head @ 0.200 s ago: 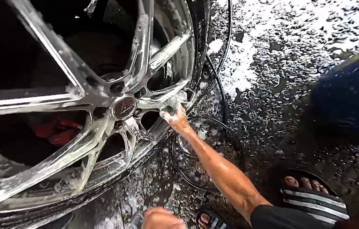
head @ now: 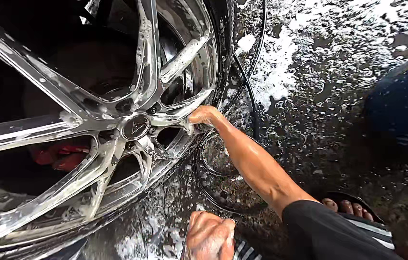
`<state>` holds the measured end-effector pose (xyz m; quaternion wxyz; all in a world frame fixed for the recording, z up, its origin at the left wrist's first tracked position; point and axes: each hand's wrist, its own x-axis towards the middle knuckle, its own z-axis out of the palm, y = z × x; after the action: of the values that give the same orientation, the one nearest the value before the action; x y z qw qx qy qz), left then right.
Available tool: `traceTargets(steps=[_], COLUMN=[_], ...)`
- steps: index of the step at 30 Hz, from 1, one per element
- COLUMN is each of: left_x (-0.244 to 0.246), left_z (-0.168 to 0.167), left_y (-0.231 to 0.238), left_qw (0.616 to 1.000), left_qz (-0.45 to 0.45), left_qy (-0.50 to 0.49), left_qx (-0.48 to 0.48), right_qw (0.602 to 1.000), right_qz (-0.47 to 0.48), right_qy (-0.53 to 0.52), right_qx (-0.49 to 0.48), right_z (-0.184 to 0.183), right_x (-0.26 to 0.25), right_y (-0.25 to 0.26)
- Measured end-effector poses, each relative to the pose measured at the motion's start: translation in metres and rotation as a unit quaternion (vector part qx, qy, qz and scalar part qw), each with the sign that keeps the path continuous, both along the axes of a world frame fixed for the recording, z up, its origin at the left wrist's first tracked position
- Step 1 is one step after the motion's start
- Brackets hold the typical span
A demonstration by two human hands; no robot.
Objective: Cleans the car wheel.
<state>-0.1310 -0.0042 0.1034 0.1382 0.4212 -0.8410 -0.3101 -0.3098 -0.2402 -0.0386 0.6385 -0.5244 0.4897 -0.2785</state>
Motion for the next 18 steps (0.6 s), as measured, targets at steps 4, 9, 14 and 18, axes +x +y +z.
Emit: traceTargets(steps=[4,9,14,18], left_x=[-0.019,-0.024,-0.013,0.004], left_z=[0.006,-0.004,-0.016,-0.022], left_y=[-0.025,-0.043,-0.052,-0.044], left_qw=[0.999,0.993,0.992,0.989], left_qz=[-0.006,-0.021,0.02,0.031], left_qy=[0.035,0.001,-0.016,-0.042], left_qx=[-0.033,-0.114,-0.127,-0.136], right_qw=[0.977,0.872,0.915,0.975], right_qz=[-0.152,-0.427,-0.355,-0.151], right_qy=[-0.039,0.024,0.022,0.069], right_qx=[-0.147,-0.237,-0.192,-0.151], right_z=[-0.034,-0.063,-0.046,-0.053], right_x=[0.037,0.108,0.152,0.114], right_y=[0.022,0.089,0.123,0.055])
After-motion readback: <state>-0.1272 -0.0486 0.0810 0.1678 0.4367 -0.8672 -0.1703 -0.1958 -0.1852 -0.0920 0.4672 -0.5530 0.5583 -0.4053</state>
